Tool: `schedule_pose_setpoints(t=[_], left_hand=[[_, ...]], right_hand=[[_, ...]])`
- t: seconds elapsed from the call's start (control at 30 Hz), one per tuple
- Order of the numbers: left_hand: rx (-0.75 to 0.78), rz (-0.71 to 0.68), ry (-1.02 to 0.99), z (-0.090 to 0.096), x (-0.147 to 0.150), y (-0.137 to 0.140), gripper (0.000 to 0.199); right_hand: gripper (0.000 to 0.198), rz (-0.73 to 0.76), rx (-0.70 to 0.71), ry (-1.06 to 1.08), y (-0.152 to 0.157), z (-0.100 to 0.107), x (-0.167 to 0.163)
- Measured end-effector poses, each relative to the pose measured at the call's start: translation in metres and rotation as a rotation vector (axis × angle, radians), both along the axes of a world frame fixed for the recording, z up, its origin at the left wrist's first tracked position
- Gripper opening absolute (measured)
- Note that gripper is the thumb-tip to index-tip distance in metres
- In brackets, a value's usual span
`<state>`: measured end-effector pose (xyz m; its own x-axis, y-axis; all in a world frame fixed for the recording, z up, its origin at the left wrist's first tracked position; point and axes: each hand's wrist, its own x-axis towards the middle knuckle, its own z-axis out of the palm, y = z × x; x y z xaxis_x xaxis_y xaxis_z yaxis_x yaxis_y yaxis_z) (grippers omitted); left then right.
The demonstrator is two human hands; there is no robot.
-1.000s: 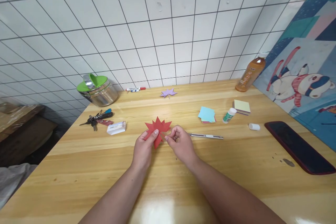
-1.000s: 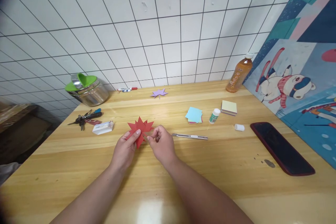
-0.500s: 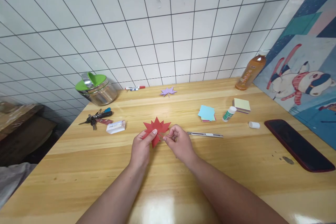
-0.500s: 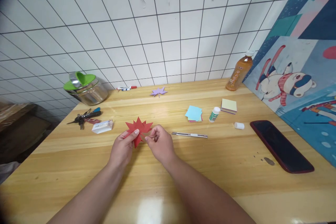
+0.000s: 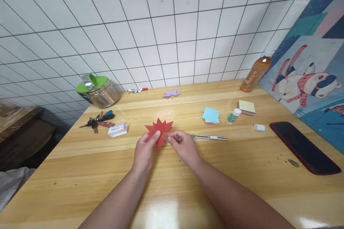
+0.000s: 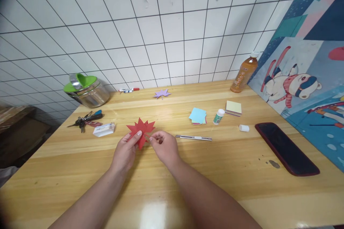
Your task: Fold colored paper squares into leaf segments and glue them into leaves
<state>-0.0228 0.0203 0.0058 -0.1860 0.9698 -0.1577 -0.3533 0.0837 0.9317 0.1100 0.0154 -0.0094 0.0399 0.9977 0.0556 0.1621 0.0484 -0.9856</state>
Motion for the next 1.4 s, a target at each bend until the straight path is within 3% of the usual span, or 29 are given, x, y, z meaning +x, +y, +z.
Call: schedule_pose_setpoints(t=[0.4, 0.67, 0.87, 1.0, 1.07, 1.23, 1.4], left_hand=[[0.047, -0.053, 0.009, 0.003, 0.001, -0.001, 0.026], [0.061, -0.023, -0.209, 0.002, -0.007, 0.002, 0.035], [0.053, -0.045, -0.086, -0.003, -0.011, 0.007, 0.04], [0.104, -0.125, 0.083, -0.003, -0.006, 0.004, 0.034], [0.138, -0.231, 0.149, -0.002, -0.001, 0.0, 0.034], [0.194, -0.354, -0.024, -0.002, 0.012, -0.012, 0.05], [0.17, -0.24, -0.167, 0.0, 0.015, -0.016, 0.043]], right_hand=[[0.013, -0.001, -0.005, 0.018, 0.0, 0.0, 0.0], [0.02, -0.072, -0.063, 0.335, 0.002, 0.014, 0.006], [0.023, -0.099, -0.068, 0.689, 0.007, 0.015, 0.013], [0.024, -0.068, -0.079, 0.806, 0.006, 0.017, 0.013], [0.023, -0.046, -0.085, 0.815, 0.004, 0.017, 0.012], [0.024, -0.016, -0.116, 0.785, -0.001, 0.015, 0.004], [0.024, 0.017, -0.127, 0.745, -0.004, 0.009, -0.004]])
